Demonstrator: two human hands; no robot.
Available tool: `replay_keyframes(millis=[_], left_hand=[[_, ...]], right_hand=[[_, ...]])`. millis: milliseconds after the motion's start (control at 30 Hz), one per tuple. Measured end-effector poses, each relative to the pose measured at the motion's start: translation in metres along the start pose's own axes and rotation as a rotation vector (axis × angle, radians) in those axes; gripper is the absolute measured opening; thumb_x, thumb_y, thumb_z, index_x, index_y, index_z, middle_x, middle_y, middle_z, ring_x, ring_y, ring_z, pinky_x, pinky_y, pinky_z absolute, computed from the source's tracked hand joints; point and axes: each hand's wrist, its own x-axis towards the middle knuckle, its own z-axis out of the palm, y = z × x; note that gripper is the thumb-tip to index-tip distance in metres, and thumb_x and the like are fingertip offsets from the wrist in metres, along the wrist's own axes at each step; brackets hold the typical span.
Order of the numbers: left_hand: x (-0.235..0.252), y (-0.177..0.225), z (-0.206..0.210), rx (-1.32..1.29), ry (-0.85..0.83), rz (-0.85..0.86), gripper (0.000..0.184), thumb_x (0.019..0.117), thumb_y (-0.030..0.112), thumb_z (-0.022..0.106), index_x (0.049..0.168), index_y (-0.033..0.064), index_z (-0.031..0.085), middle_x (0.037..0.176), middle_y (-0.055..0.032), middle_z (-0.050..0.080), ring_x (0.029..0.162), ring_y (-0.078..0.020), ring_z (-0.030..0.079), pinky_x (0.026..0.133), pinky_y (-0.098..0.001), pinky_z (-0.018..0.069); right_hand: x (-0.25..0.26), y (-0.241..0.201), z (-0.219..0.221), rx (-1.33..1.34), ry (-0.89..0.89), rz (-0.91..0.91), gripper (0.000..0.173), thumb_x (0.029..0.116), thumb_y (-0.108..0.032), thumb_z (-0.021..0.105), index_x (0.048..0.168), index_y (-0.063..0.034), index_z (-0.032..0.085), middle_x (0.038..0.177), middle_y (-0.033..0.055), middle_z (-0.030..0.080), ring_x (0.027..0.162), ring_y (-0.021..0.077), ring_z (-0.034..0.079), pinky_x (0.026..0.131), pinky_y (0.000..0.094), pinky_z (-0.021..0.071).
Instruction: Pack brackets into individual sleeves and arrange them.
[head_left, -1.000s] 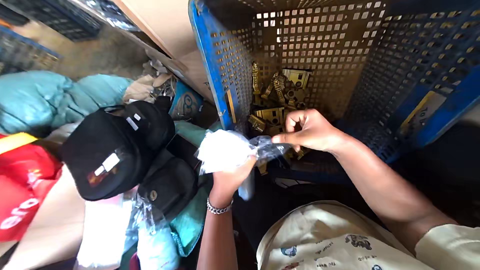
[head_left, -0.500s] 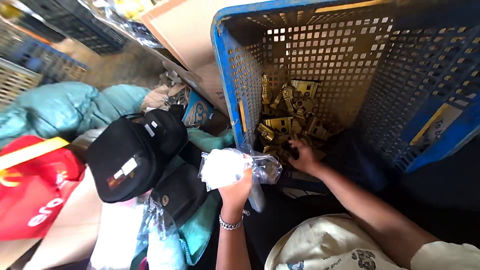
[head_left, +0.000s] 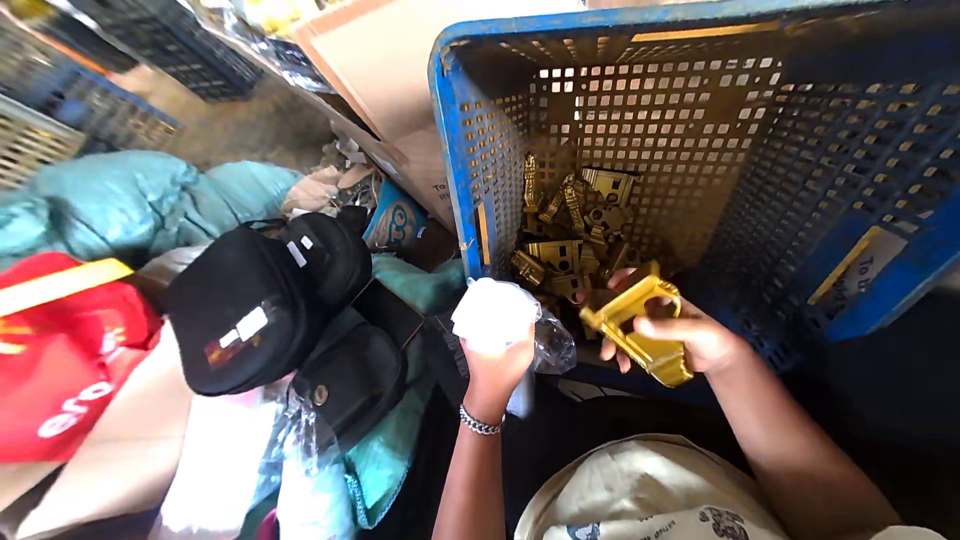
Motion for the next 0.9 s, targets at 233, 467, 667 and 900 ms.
replay_keyframes(millis=[233,467,667,900], left_hand=[[-0.001,0.036,0.015,-0.305,-0.012,-0.441,0.031,0.081,-0.009,0.071,0.108,-0.004,0.056,0.087,0.0004,0.071,0.082,-0.0045,0.069,0.08,-0.0228,0.0594],[-0.009,0.024,0.003,-0.071,-0.139,-0.168,0.046,0.0751,-0.002,0.08,0.112,-0.0168,0.057,0.099,-0.0058,0.072,0.094,0.0004,0.068,0.089,-0.0196,0.0575],[0.001,0.006,-0.001,0.114,0.144,0.07,0.062,0.0746,0.015,0.087,0.11,-0.0246,0.055,0.101,-0.0182,0.07,0.097,-0.0063,0.068,0.092,-0.0225,0.0551],[-0.03,0.043,0.017,0.192,0.058,0.129,0.045,0.0845,0.018,0.077,0.104,-0.0202,0.062,0.095,-0.0176,0.071,0.095,-0.0043,0.068,0.091,-0.0179,0.0527]], right_hand=[[0.033,0.02,0.051,-0.891,0.421,0.038,0.054,0.0987,-0.023,0.065,0.141,0.0075,0.05,0.123,0.018,0.067,0.109,0.0215,0.068,0.097,0.0366,0.0548],[0.055,0.027,0.053,-1.229,0.2,0.201,0.063,0.1015,-0.024,0.059,0.152,0.0031,0.033,0.14,0.0275,0.056,0.117,0.0404,0.065,0.1,0.0545,0.0506],[0.044,0.004,0.057,-0.581,0.28,0.13,0.076,0.0843,-0.014,0.079,0.15,0.0007,0.043,0.142,0.0169,0.057,0.124,0.0162,0.06,0.104,0.0296,0.0511],[0.046,0.02,0.054,-0.614,0.379,-0.258,0.07,0.0826,-0.017,0.076,0.146,0.0007,0.05,0.143,0.0186,0.052,0.126,0.0151,0.057,0.103,0.0261,0.0506]])
